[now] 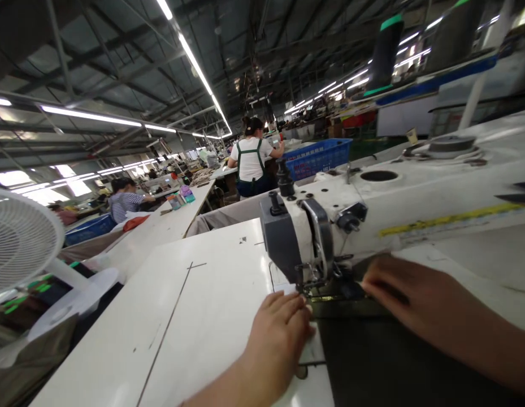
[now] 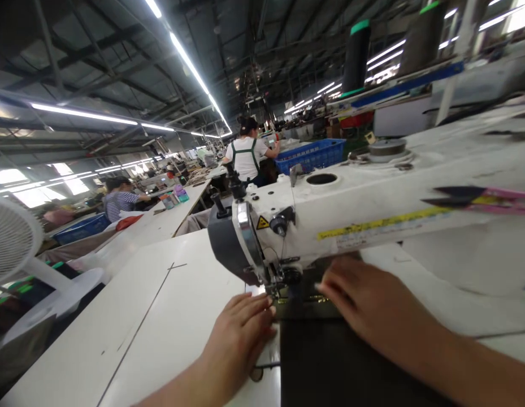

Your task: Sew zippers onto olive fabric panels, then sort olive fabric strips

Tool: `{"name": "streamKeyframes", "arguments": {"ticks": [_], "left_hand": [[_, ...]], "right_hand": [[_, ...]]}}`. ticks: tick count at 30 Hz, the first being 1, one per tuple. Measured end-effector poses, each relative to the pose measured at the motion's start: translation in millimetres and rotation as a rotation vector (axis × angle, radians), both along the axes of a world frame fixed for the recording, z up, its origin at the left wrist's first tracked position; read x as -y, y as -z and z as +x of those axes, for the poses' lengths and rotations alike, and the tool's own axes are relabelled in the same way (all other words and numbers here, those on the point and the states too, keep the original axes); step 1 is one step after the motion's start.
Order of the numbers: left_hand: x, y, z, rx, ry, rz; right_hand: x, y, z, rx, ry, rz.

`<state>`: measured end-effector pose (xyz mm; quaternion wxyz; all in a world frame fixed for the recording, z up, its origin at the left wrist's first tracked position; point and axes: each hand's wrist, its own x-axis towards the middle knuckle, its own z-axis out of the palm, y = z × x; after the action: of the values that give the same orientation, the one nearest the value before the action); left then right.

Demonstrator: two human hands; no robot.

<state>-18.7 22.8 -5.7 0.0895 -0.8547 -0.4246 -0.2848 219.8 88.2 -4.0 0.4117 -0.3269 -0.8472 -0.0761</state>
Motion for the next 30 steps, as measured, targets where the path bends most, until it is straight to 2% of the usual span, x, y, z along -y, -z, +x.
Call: {"name": "streamKeyframes", "arguments": {"ticks": [3, 5, 8, 10, 17, 21, 23, 26, 30], "left_hand": [[-6.8, -0.4, 1.4, -0.038, 0.045, 0.004], [-9.6, -1.3, 6.3, 0.001, -0.010, -0.054], [-9.8, -6.6, 11.0, 0.067, -0.141, -0.139], [-8.4, -7.5, 11.5, 0.070, -0.163, -0.147], [-9.5, 15.8, 10.5, -0.117, -0.067, 0.043], [-13.8, 23.5, 13.1, -0.128, -0.068, 0.170], [-15.2, 25.6, 14.9, -0.078, -0.093, 0.232], [-15.6, 25.7, 16.6, -0.022, -0.117, 0.302], [-13.8, 17.6, 16.5, -0.114, -0.084, 0.205]], "right_hand": [[35.3, 8.0, -16.6, 0.190, -0.139, 0.075], [46.6, 12.0, -30.3, 0.255, -0.088, 0.055], [40.6, 15.9, -46.8, 0.318, -0.013, -0.107], [32.5, 18.4, -51.6, 0.340, -0.022, -0.166], [34.8, 25.1, -48.0, 0.246, -0.143, 0.008], [33.4, 19.8, -48.4, 0.168, -0.031, 0.220], [30.2, 18.8, -48.3, 0.179, -0.018, 0.214], [27.0, 19.1, -47.5, 0.184, -0.089, 0.110], [25.4, 17.5, -47.5, 0.155, -0.112, 0.029]]}}
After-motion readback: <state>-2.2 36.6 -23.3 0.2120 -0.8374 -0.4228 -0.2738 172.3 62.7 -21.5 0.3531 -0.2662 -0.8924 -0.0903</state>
